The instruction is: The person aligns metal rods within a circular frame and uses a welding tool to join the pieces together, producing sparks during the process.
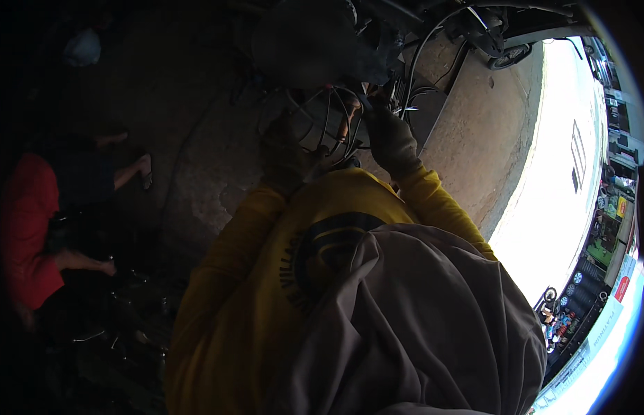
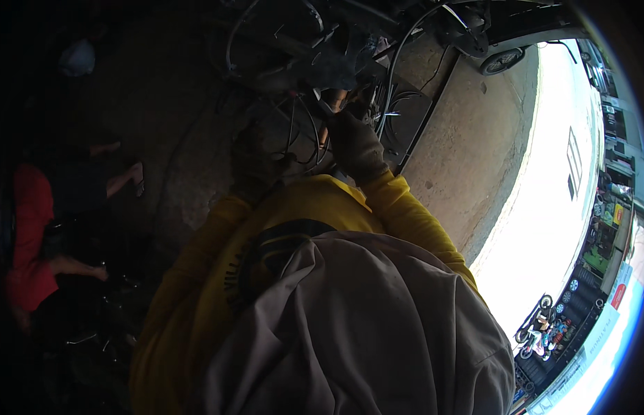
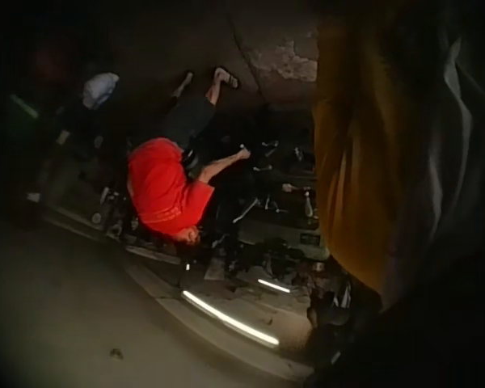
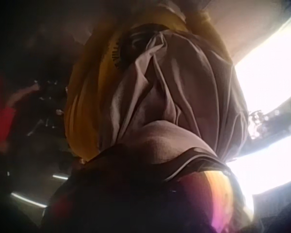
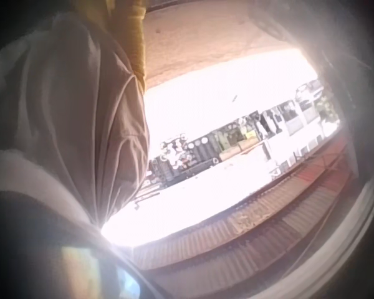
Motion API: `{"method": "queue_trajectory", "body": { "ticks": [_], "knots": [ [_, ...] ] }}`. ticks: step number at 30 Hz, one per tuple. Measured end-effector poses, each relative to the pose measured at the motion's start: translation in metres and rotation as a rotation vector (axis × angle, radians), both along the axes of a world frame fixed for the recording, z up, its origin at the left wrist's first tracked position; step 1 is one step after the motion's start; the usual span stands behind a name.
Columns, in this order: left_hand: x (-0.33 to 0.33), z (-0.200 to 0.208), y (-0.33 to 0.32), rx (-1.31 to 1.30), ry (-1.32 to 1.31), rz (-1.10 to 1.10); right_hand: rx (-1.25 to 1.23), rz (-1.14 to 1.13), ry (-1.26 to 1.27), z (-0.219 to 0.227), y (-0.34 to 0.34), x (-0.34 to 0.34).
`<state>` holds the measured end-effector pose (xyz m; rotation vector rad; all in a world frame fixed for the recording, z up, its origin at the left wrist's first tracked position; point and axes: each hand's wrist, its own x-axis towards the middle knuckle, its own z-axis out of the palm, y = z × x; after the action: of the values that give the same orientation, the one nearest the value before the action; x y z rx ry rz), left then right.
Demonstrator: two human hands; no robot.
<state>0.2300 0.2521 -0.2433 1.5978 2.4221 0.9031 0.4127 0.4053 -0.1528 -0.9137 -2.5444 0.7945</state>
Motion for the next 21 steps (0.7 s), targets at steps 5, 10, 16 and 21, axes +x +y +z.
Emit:
{"method": "queue_trajectory", "body": {
  "ticks": [5,10,16,21],
  "knots": [
    [0.001,-0.004,0.0,0.009,0.042,0.006,0.158,0.151,-0.14,-0.021,0.002,0.005],
    [0.001,-0.003,0.0,0.018,0.039,-0.002,-0.159,-0.078,-0.128,-0.002,-0.008,-0.001],
    [0.004,0.001,-0.003,0.055,-0.012,-0.029,-0.098,-0.071,-0.034,0.004,-0.009,-0.005],
    [0.001,0.011,0.001,-0.019,-0.133,-0.057,-0.148,-0.109,-0.063,0.013,-0.013,0.0]
  ]
}}
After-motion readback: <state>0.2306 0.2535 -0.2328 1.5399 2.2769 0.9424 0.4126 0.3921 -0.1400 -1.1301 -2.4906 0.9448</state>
